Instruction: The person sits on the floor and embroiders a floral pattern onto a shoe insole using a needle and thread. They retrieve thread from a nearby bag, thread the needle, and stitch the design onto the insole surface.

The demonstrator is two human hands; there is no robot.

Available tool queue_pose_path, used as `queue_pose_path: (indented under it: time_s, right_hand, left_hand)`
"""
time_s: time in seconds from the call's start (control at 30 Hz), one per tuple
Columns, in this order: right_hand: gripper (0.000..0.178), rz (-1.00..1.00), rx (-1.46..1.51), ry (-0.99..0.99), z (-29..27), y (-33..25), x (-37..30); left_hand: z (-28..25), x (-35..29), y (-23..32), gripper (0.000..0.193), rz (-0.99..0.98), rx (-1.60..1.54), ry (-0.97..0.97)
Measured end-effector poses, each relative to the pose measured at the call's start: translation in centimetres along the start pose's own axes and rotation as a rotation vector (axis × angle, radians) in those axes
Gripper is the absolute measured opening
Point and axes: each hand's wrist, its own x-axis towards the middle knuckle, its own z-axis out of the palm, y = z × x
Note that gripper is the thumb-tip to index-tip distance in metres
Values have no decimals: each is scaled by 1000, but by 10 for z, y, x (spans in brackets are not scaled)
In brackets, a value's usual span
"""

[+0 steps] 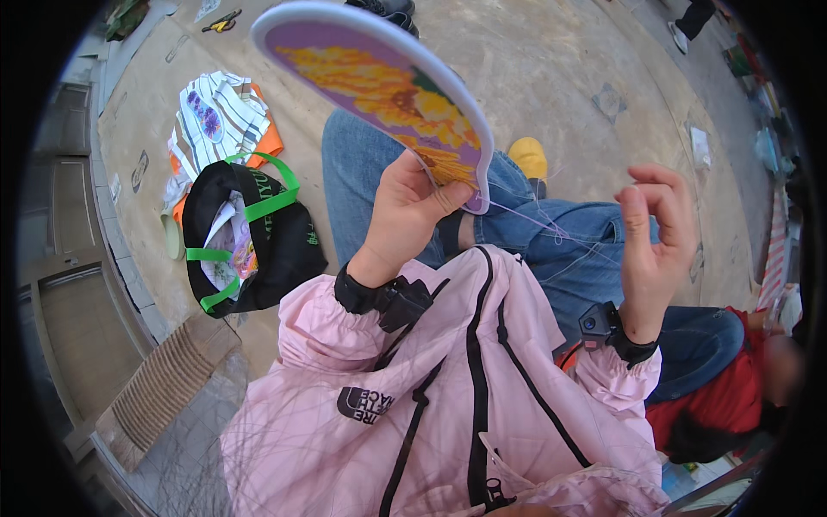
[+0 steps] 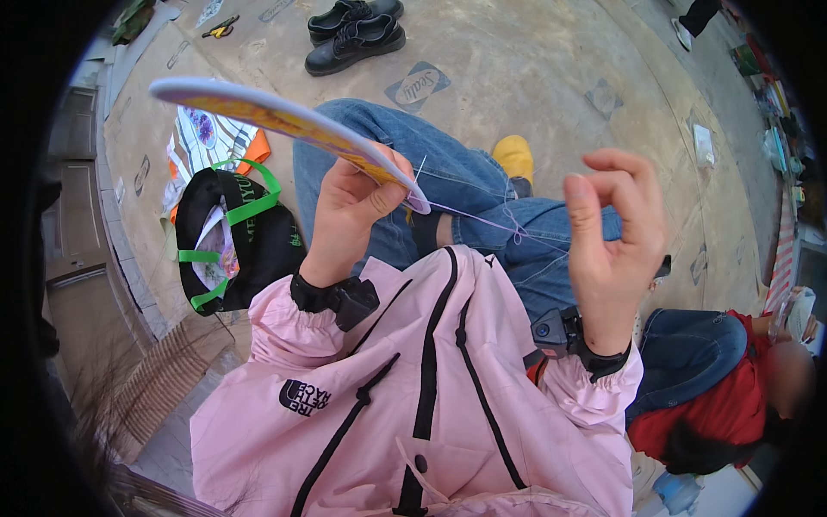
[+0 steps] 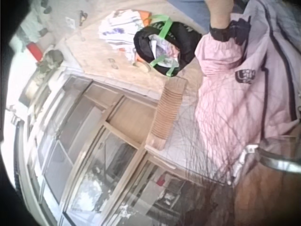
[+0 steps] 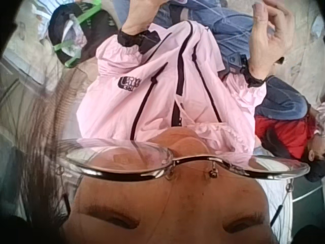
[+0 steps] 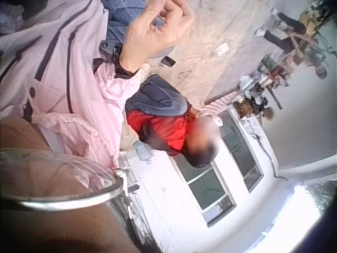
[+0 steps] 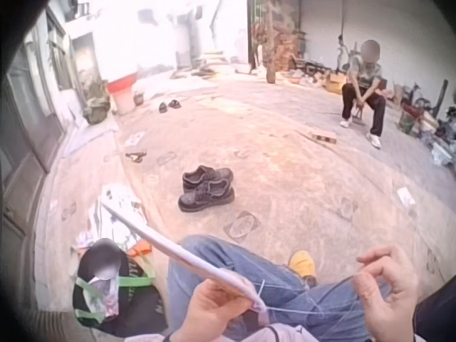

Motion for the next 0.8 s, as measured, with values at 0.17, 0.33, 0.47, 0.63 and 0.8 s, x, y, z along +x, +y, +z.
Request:
queue_pose_path:
  time_s: [0.17,0.33,0.47,0.63,0.8]
  right_hand:
    - [13,420,617,-469,51,-13,-11]
    - [11,673,1036,-611,63,0,-9]
    - [15,551,1488,-316,71,25,-5]
    - [7,529,1775,-160,-8,71,12]
    - [12,379,1187,-78,-81,115,5]
  left_hand:
    - [-1,14,0,23,215,265,-259]
    - [21,0,5,22,93,328,-127]
    - [31,-13,8,23,-103,-8,-23]
    - [18,-8,33,32,-153,-115,37]
    - [10,-13,31,37,-329,-260,-41]
